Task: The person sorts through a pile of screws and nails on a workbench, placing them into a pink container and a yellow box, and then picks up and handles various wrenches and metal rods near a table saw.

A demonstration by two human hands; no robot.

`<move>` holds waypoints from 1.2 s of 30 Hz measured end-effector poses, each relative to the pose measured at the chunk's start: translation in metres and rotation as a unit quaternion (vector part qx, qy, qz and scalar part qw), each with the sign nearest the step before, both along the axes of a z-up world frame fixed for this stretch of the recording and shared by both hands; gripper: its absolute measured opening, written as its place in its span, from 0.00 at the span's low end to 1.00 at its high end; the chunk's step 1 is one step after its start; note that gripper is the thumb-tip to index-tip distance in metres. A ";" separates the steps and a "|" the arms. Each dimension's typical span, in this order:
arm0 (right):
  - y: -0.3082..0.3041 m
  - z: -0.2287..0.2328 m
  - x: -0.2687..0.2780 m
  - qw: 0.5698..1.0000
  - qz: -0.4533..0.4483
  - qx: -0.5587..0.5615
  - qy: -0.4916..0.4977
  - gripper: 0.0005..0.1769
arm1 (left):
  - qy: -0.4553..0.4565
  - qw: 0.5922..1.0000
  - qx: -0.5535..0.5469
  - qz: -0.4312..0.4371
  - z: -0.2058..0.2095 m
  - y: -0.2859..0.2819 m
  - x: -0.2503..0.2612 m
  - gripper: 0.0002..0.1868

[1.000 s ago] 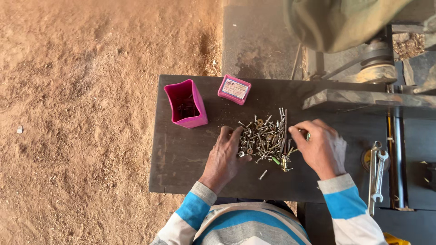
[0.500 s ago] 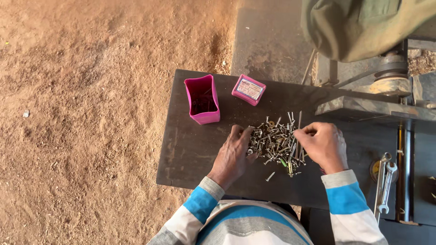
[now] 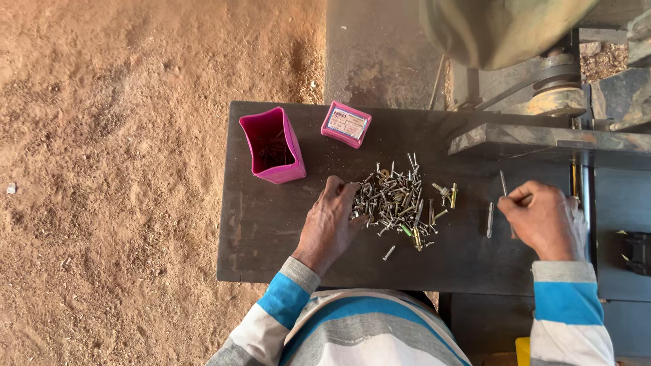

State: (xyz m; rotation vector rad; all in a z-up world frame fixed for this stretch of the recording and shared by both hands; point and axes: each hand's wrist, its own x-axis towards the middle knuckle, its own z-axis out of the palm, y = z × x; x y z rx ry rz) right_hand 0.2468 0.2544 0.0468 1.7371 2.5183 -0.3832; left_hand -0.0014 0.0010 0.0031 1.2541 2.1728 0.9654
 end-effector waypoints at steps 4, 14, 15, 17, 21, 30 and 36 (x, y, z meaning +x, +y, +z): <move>-0.019 0.009 -0.017 0.996 0.059 0.035 0.062 0.13 | 0.025 1.000 -0.008 0.001 0.006 0.001 -0.001 0.34; -0.102 0.033 -0.125 0.930 0.363 -0.035 0.054 0.51 | 0.053 0.996 -0.008 -0.065 0.015 0.019 -0.005 0.40; -0.105 0.031 -0.128 0.917 0.392 -0.006 0.067 0.51 | 0.047 0.997 -0.006 -0.064 0.014 0.019 -0.006 0.38; -0.107 0.028 -0.131 0.929 0.361 -0.054 0.059 0.45 | 0.044 0.997 -0.003 -0.061 0.011 0.018 -0.007 0.34; -0.104 0.018 -0.130 0.929 0.347 -0.074 0.102 0.22 | 0.044 0.998 0.010 -0.048 0.003 0.020 -0.007 0.25; -0.081 -0.003 -0.120 0.911 0.306 -0.134 0.241 0.10 | -0.018 0.999 0.035 -0.036 0.002 0.020 -0.019 0.20; -0.065 -0.023 -0.110 0.830 0.034 -0.424 0.362 0.12 | -0.096 0.991 0.096 -0.001 0.012 0.019 -0.025 0.09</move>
